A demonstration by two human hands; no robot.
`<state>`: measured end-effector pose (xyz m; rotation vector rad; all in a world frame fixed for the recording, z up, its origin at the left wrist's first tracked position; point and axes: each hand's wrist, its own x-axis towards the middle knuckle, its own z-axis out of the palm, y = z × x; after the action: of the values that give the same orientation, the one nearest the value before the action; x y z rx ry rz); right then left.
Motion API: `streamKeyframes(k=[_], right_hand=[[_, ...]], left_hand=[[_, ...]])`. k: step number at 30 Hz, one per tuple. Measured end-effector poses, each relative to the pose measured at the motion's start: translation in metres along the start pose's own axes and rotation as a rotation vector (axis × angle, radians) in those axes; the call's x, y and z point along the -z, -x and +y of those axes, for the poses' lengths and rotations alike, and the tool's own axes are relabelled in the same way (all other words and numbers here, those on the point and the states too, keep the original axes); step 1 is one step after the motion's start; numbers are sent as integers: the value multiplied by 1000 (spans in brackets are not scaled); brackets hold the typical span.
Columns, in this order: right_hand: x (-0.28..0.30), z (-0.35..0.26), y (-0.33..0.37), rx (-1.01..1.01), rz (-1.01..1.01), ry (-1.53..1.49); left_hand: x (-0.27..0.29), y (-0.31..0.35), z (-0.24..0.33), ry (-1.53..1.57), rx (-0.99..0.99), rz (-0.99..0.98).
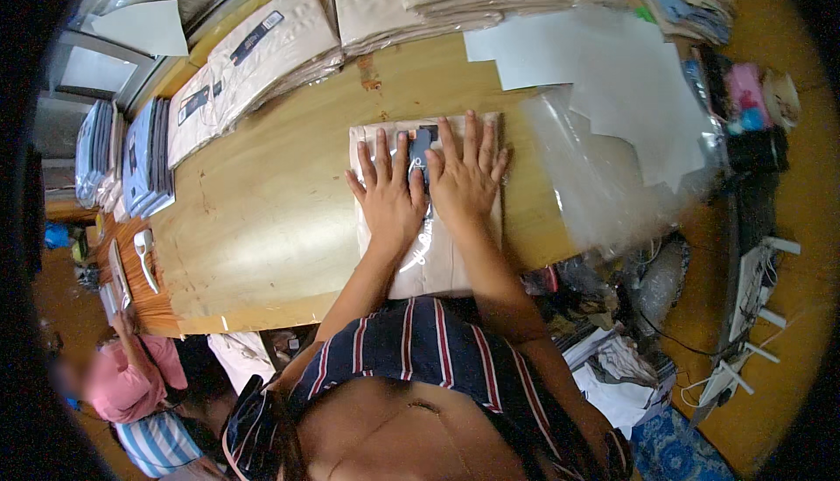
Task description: The person places folded shirts into clear plastic bags, seals the bags by hand, and stacks the packaged garments on a table.
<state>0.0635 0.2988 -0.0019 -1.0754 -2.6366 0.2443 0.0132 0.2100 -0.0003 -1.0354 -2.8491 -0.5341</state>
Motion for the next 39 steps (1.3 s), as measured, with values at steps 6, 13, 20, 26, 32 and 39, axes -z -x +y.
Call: streamKeyframes(k=[6, 13, 20, 26, 32, 39], right_hand=[[-2, -3, -3, -22, -120, 44], [-3, -3, -7, -14, -165, 62], [-5, -4, -8, -8, -170, 72], [-8, -2, -3, 16, -142, 96], [-11, -3, -1, 0, -107, 93], [-20, 2, -12, 49, -111, 3]], left_hand=[[-1, -2, -2, -28, 35, -114], [-3, -8, -2, -15, 31, -144], [-3, -10, -3, -10, 40, -172], [-2, -5, -1, -17, 54, -185], [-7, -3, -2, -43, -5, -132], [-8, -18, -34, -9, -174, -113]])
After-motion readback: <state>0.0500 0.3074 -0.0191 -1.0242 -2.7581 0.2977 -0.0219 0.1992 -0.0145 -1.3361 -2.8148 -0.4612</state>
